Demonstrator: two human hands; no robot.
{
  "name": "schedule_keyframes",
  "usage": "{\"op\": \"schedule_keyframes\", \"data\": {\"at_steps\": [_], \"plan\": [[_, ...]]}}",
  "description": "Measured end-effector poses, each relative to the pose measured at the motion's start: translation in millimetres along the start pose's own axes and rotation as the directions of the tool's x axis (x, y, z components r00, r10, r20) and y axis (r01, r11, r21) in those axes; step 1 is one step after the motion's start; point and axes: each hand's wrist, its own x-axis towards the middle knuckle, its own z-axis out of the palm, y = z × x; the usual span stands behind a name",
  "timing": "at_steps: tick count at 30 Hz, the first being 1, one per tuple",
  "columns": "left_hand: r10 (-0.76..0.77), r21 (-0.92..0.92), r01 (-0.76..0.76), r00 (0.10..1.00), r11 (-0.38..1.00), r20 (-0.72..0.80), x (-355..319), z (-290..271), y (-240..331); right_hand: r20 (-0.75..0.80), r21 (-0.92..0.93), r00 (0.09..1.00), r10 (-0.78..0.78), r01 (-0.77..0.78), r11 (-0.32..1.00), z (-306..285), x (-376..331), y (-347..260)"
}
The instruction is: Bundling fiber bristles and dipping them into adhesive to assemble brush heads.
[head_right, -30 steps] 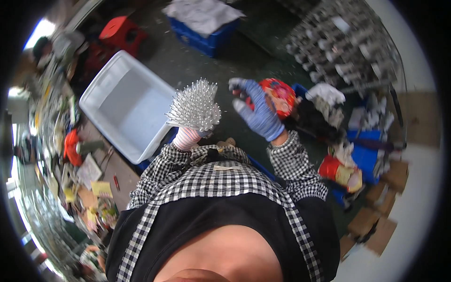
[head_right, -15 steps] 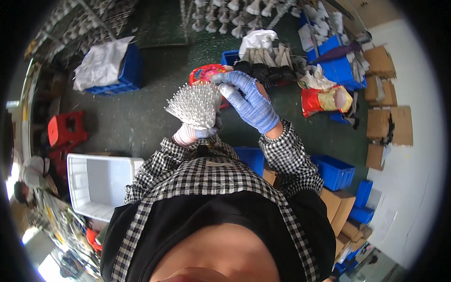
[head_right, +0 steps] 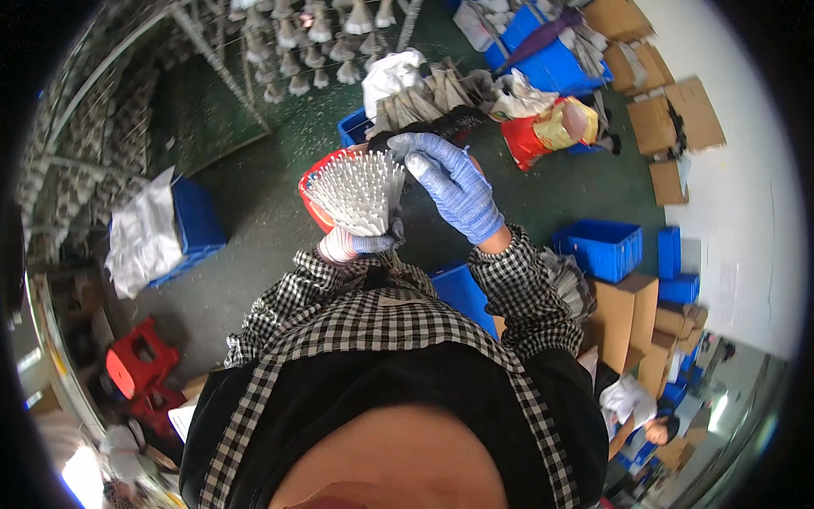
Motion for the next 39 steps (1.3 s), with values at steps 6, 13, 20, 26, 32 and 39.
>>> {"op": "schedule_keyframes", "data": {"at_steps": [6,13,20,26,32,39], "plan": [[-0.128,0.022,0.127,0.987,0.992,0.100,88.2,22.9,38.5,-0.137,-0.140,0.991,0.001,-0.021,0.990,-62.6,37.6,-5.3],[-0.338,0.426,0.244,0.928,0.871,0.160,198.9,86.6,31.9,0.519,-0.421,0.849,-0.102,0.358,0.833,-182.0,104.2,7.3],[-0.154,0.159,0.166,0.984,0.973,-0.084,326.2,152.4,-60.6,0.145,0.068,0.989,-0.016,0.006,0.998,-362.7,110.7,67.1],[-0.415,-0.395,0.261,0.826,0.881,-0.381,461.1,141.9,-116.6,0.016,-0.323,0.816,0.577,-0.542,0.775,-451.9,81.6,148.4],[-0.648,-0.615,0.406,0.725,0.676,-0.234,539.4,139.2,-181.4,0.016,-0.100,0.733,0.680,-0.675,0.731,-469.4,81.5,221.6],[-0.614,-0.130,0.600,0.763,0.789,-0.202,640.0,106.2,-234.7,-0.069,0.312,0.397,0.915,-0.863,0.398,-534.1,100.3,292.7]]}}
